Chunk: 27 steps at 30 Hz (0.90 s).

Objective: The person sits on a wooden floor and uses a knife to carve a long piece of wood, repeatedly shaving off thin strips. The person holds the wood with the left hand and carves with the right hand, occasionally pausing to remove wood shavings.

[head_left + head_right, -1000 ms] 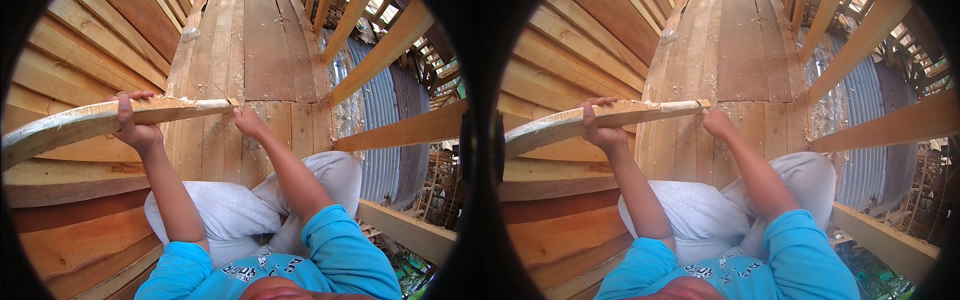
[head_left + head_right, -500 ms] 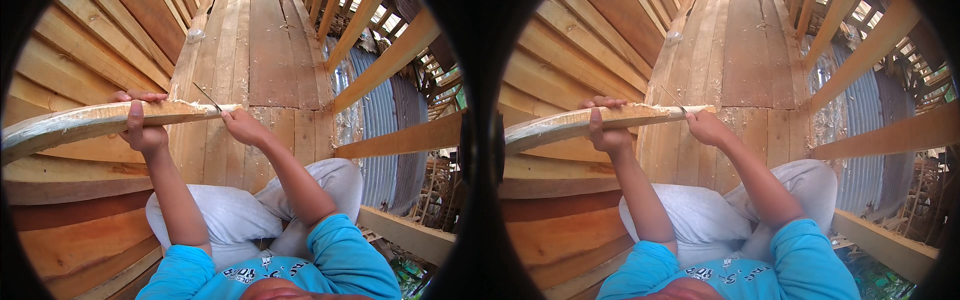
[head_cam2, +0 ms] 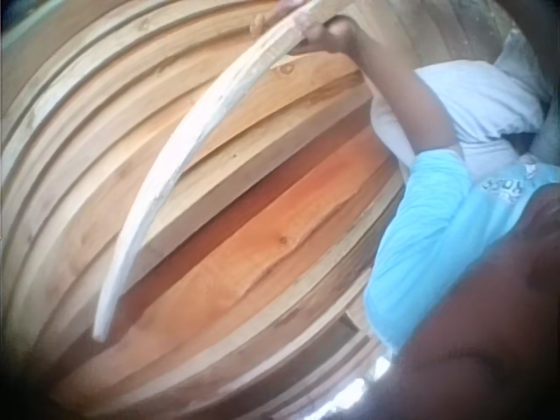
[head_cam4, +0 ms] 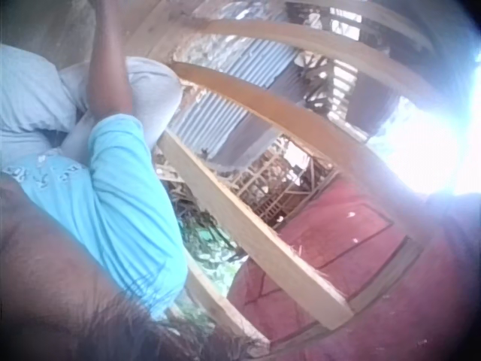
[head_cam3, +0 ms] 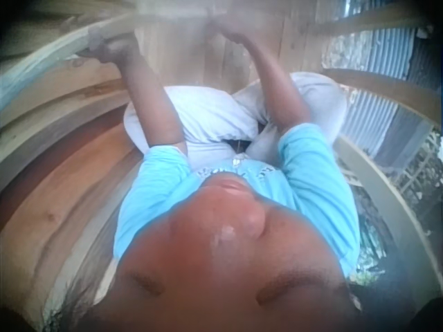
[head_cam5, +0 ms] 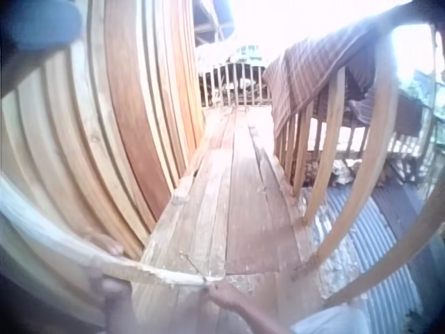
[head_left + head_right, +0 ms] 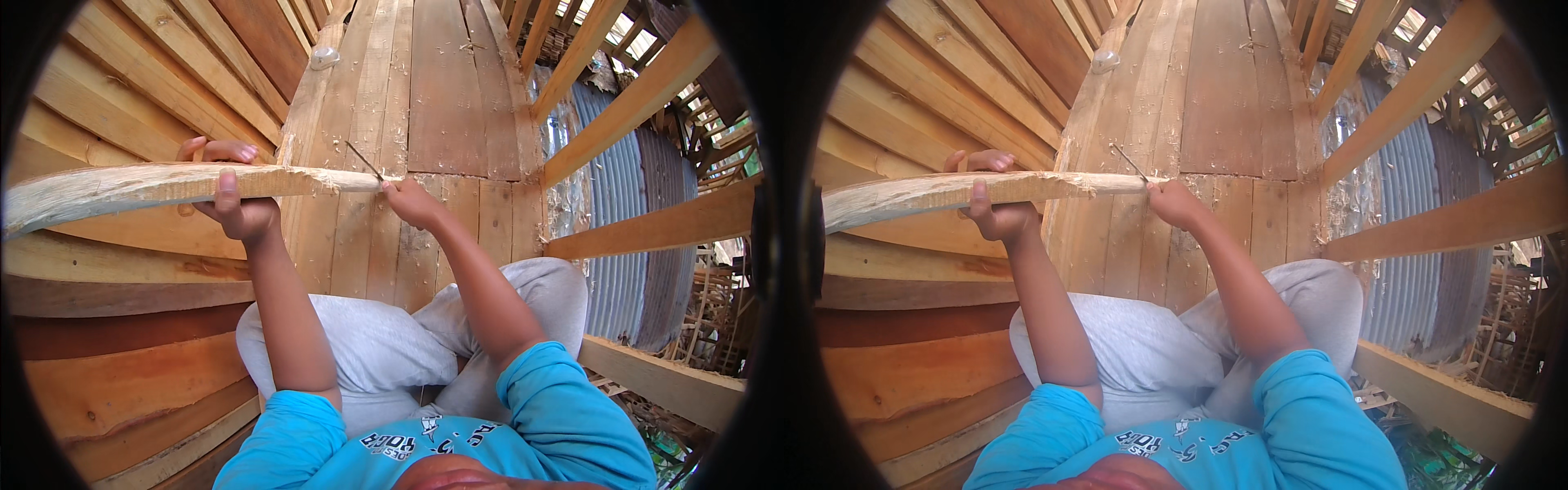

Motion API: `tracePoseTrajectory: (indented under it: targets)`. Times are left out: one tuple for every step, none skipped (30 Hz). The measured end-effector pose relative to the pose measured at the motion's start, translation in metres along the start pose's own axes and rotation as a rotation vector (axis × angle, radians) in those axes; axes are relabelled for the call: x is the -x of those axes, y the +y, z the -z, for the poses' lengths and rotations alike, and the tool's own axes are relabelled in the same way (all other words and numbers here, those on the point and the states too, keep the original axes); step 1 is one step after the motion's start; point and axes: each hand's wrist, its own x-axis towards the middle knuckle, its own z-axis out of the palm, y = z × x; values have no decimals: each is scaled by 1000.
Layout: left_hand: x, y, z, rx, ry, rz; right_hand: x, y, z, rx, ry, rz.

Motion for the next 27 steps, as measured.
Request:
tracePoseTrajectory:
  targets:
    - [-2, -1, 3, 28, -63, 15, 1, -6, -6, 59, 30, -33]
    - [-2, 1, 5, 22, -31, 94, 12, -24, -11, 134, 70, 61]
    - [-3, 3, 7, 0, -10, 133, 18, -42, -9, 115, 6, 55]
    - [-2, 4, 10, -22, 17, 180, 31, -67, -3, 99, -62, 41]
    - [-1, 8, 7, -38, 43, 231, 41, -77, 1, 83, -125, 21]
    - [0, 8, 4, -53, 72, 228, 30, -62, -2, 20, -139, -65]
    - [1, 6, 4, 23, 51, 226, 21, -33, -4, 67, -79, -117]
    - [2, 0, 8, 104, 25, 220, 9, 3, -7, 112, -12, -167]
    - [1, -3, 8, 184, 0, 212, -1, 30, -9, 156, 55, -215]
    - [0, -4, 5, 199, -30, 213, -5, 43, -12, 182, 100, -200]
    - [0, -3, 10, 169, -14, 211, 3, 19, -16, 151, 80, -122]
    - [0, -1, 15, 141, 1, 208, 10, -7, -23, 120, 61, -44]
    - [2, -1, 18, 115, 24, 208, 19, -33, -24, 95, 40, 29]
    - [2, -2, 18, 110, 34, 211, 24, -46, -22, 77, 8, 32]
    - [1, -3, 15, 107, 44, 219, 27, -54, -19, 58, -25, 30]
    - [3, -3, 14, 105, 48, 231, 29, -55, -17, 34, -54, 25]
    - [3, -4, 13, 116, 21, 234, 25, -42, -13, -11, -58, -4]
    - [3, -4, 13, 128, -5, 238, 19, -21, -7, -56, -62, -33]
    - [0, -5, 14, 136, -34, 233, 18, -22, 0, -101, -66, -52]
    - [1, -3, 15, 132, -35, 232, 18, -26, -3, -121, -73, -126]
    - [1, -3, 15, 149, -33, 228, 21, -29, -9, -61, -22, -77]
    - [1, -1, 14, 163, -31, 223, 26, -34, -17, -1, 27, -26]
    - [1, 0, 16, 168, -24, 219, 35, -49, -22, 59, 66, 25]
    - [-1, -1, 17, 148, 5, 216, 43, -64, -22, 30, 12, 2]
    - [-2, -2, 13, 132, 35, 226, 39, -59, -21, 10, 9, -19]
    - [0, -1, 11, 115, 65, 237, 30, -49, -19, -11, 5, -41]
    - [4, -1, 11, 112, 62, 242, 23, -36, -17, -32, 1, -64]
